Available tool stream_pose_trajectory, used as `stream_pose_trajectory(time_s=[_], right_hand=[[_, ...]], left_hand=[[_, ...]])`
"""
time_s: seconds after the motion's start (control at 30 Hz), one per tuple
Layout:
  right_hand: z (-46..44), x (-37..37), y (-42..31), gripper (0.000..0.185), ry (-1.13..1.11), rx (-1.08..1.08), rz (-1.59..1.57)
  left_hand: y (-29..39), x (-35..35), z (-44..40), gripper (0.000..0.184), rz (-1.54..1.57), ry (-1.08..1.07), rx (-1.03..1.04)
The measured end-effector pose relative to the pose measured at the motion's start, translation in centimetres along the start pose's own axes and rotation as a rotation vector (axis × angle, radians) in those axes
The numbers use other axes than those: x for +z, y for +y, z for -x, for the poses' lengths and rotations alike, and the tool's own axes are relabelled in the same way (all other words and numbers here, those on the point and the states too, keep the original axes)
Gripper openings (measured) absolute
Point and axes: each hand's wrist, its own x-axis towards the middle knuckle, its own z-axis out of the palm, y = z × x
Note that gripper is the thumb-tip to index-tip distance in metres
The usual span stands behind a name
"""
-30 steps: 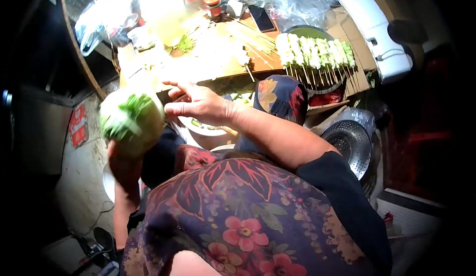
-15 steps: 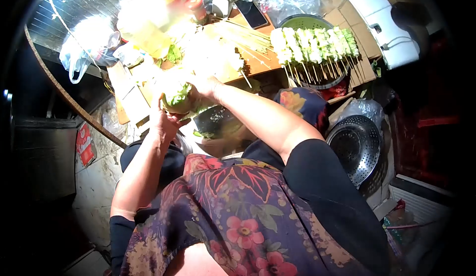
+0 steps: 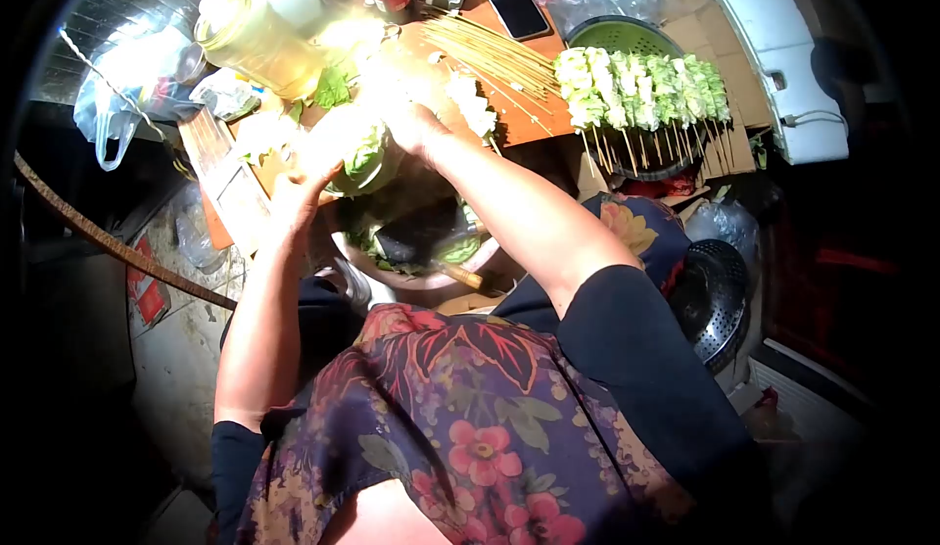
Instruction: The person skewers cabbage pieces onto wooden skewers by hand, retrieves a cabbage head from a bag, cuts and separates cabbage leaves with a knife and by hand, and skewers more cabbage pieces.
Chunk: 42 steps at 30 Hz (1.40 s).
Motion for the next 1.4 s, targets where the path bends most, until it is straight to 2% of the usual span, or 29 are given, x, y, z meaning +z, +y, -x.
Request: stream_pose_trajectory(time_s=[0.07,0.1,0.13,0.17,0.2,0.23,0.3,0.37,0.43,0.47,0.57,0.6,0.67,0.7,0.77,0.83,0.93,1.0,1.03,1.1,1.13,1.2,1.27,1.37,1.4], right_hand=[[1.9,-1.5,0.0,0.035,0.085,0.063,0.037],[3.8,-1.8,-0.8,0.034,0.143,0.105,0.274],[5.3,-2.4,-1.3,0.033,0.200,0.147,0.511],[6.1,-3.5,1.9,0.032,0.147,0.160,0.614],[8.6,-3.4,1.1,0.032,0.068,0.252,0.627],[10.4,-3.8,2.9,0.029,0.032,0.186,0.802],[13.9,-4.5,4.3,0.029,-0.143,0.267,1.137],[16.1,-4.8,5.3,0.029,-0.182,0.372,1.314],[16.8,-5.0,6.9,0.028,-0.163,0.328,1.343],[16.9,-5.1,7.6,0.029,-0.142,0.280,1.384],[16.1,-5.3,10.0,0.029,-0.203,0.265,1.430],[16.1,-5.2,10.4,0.029,-0.200,0.262,1.425],[16.2,-5.5,10.6,0.029,-0.313,0.236,1.442],[16.2,-5.4,9.9,0.029,-0.309,0.235,1.443],[16.6,-4.2,6.2,0.031,-0.371,0.402,1.372],[17.5,-3.5,1.8,0.037,-0.427,0.375,1.351],[19.4,-4.0,-1.7,0.037,-0.387,0.420,1.232],[21.1,-4.8,-3.8,0.037,-0.293,0.379,0.961],[22.0,-5.1,-5.1,0.037,-0.289,0.379,0.961],[23.8,-5.7,-7.1,0.040,-0.143,0.405,0.702],[24.6,-5.7,-6.1,0.041,-0.065,0.266,0.575],[24.8,-4.7,-5.8,0.041,0.005,0.214,0.518],[23.7,-3.4,-5.7,0.045,0.091,0.163,0.403],[21.4,-1.6,-5.9,0.047,0.137,0.082,0.397],[20.9,-1.3,-6.2,0.047,0.113,0.064,0.417]], left_hand=[[1.2,-0.2,-0.9,0.083,-0.114,-0.035,0.244],[0.8,-0.1,-1.5,0.083,-0.109,-0.045,0.243],[0.3,0.2,-2.2,0.078,-0.273,0.074,0.427],[-0.2,0.4,-2.8,0.074,-0.436,0.194,0.609],[-0.6,0.3,-3.4,0.073,-0.469,0.113,0.632],[-0.3,0.6,-3.2,0.073,-0.468,0.104,0.634],[1.1,0.9,-2.5,0.076,-0.629,-0.021,0.588],[1.5,1.1,-2.5,0.073,-0.634,-0.032,0.572],[0.9,1.1,-2.5,0.072,-0.571,0.114,0.490],[0.8,1.1,-2.5,0.070,-0.618,0.169,0.519],[0.2,1.0,-2.7,0.069,-0.498,0.211,0.472],[-0.3,1.0,-2.9,0.069,-0.503,0.212,0.475],[-0.7,1.4,-3.5,0.066,-0.257,0.215,0.558],[-0.5,1.4,-3.5,0.066,-0.256,0.214,0.562],[0.0,1.3,-3.5,0.065,-0.354,0.210,0.520],[0.0,1.1,-3.9,0.066,-0.269,0.177,0.477],[-0.5,0.9,-4.7,0.068,-0.192,0.168,0.396],[-1.0,0.7,-5.4,0.068,-0.195,0.188,0.365],[-1.1,0.6,-5.8,0.071,-0.191,0.177,0.343],[-0.8,0.9,-5.6,0.074,-0.185,0.167,0.323],[-0.2,1.4,-4.7,0.080,-0.144,0.145,0.336],[-0.2,1.7,-4.5,0.086,-0.108,0.118,0.349],[-1.0,1.6,-5.5,0.095,-0.193,0.102,0.469],[-1.1,2.0,-5.4,0.093,-0.240,0.088,0.523],[0.4,2.8,-3.7,0.090,-0.343,0.131,0.537]])
